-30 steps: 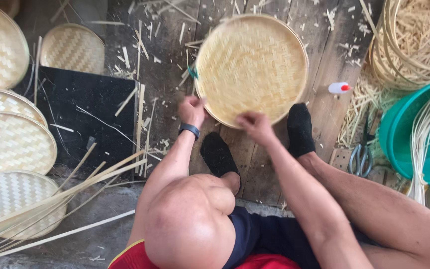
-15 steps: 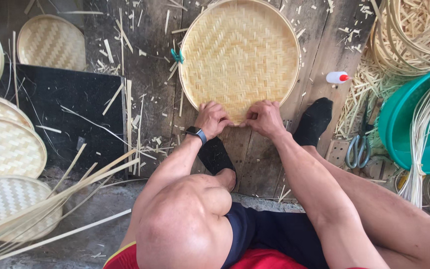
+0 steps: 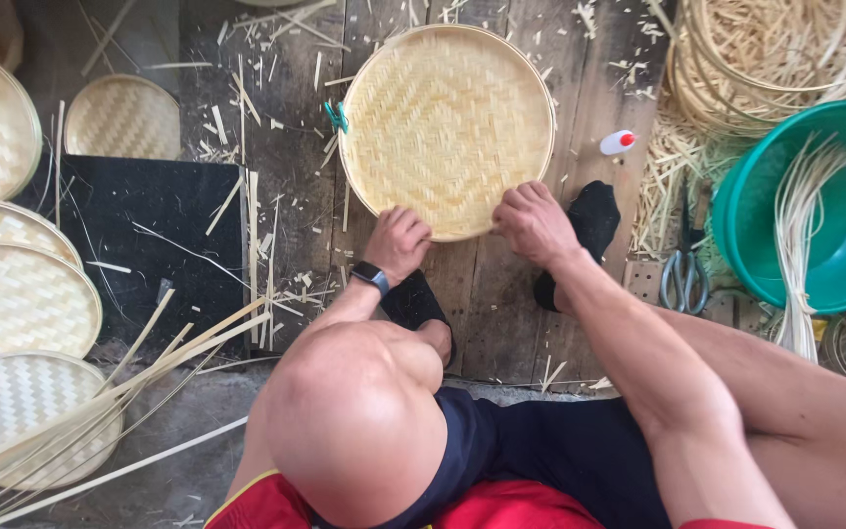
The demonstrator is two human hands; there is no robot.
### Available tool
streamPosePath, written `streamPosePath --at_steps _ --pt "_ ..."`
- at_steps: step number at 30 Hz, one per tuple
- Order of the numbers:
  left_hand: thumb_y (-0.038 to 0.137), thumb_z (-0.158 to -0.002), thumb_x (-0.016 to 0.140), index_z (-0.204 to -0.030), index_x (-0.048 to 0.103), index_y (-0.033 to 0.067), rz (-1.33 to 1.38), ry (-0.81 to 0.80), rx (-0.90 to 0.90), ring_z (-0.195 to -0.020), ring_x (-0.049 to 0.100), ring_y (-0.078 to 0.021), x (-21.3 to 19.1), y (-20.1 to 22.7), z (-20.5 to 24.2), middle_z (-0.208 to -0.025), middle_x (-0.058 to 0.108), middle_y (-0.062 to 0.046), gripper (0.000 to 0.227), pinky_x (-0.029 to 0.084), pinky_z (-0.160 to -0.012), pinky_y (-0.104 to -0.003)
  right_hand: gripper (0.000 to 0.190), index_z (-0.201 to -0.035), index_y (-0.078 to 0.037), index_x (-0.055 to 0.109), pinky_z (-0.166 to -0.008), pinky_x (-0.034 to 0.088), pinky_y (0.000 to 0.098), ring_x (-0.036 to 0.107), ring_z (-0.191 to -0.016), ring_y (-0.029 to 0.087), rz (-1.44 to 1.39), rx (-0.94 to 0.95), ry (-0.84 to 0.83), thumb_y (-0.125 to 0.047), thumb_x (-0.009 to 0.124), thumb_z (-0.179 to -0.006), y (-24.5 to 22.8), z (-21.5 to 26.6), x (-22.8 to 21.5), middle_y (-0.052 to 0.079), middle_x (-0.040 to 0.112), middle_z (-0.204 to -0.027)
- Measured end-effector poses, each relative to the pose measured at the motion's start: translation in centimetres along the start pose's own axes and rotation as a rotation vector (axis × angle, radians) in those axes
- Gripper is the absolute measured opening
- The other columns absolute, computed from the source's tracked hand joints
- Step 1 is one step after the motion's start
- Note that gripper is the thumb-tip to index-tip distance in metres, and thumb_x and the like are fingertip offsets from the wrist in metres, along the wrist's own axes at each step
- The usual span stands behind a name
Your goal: The person secures the rim of a circular bamboo tray by hand, using a plastic clip to hold bamboo strips in place and applying glue from a small bottle.
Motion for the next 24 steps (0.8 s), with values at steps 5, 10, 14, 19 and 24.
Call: streamPosePath --at_steps 5,10,14,19,24 --pt "0.042 -0.089 0.080 -0.104 0.070 0.0081 0.227 0.477 0.245 -0.090 0.063 -0.0232 -11.0 3.4 -4.9 -0.098 0.069 -0.005 0.038 0.049 -0.084 -0.041 0.023 -0.096 -0.005 0.069 -0.084 0.053 0.0405 0.064 -0.093 0.026 -0.203 -0.134 0.251 -0.022 0.084 -0.089 -0.6 -2.0 -11.7 0.007 0.067 -0.097" --pt "0.034 -0.095 0.082 -0.102 0.069 0.0094 0.398 0.521 0.098 -0.087 0.063 -0.0199 -19.1 7.6 -8.8 -0.094 0.066 -0.004 0.028 0.053 -0.078 -0.033 0.031 -0.097 -0.001 0.062 -0.069 0.053 0.0362 0.065 -0.080 0.025 -0.376 -0.023 0.243 -0.025 0.082 -0.098 -2.5 -3.8 -19.5 0.012 0.061 -0.094" --pt "0.028 -0.093 0.083 -0.098 0.073 0.0099 0.476 0.436 0.048 -0.079 0.061 -0.0145 -22.3 11.8 -10.6 -0.087 0.070 -0.001 0.021 0.052 -0.071 -0.029 0.035 -0.087 0.002 0.057 -0.061 0.049 0.0392 0.064 -0.071 0.027 -0.352 -0.018 0.135 -0.022 0.082 -0.093 -3.1 -3.3 -22.9 0.014 0.062 -0.080" --pt "0.022 -0.089 0.087 -0.093 0.075 0.0089 0.417 0.298 0.109 -0.076 0.060 -0.0140 -25.1 14.2 -12.8 -0.082 0.067 -0.003 0.018 0.049 -0.067 -0.029 0.026 -0.087 -0.002 0.062 -0.062 0.052 0.0381 0.068 -0.072 0.022 -0.469 -0.149 0.094 -0.020 0.081 -0.092 -1.7 -2.7 -25.3 0.011 0.069 -0.081" --pt "0.019 -0.080 0.087 -0.086 0.068 0.0062 0.378 -0.166 0.055 -0.074 0.063 -0.0181 -21.6 12.9 -12.6 -0.081 0.066 -0.005 0.024 0.052 -0.067 -0.033 0.025 -0.087 -0.008 0.067 -0.070 0.056 0.0365 0.070 -0.084 0.023 -0.436 -0.262 0.177 -0.024 0.086 -0.082 0.0 0.9 -22.2 0.007 0.070 -0.089"
Point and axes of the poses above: each hand's wrist, its own z-axis away from the middle knuckle, its own x-axis out of the palm, y = z × x, the point moved 5 cm from there along -z, towards the middle knuckle
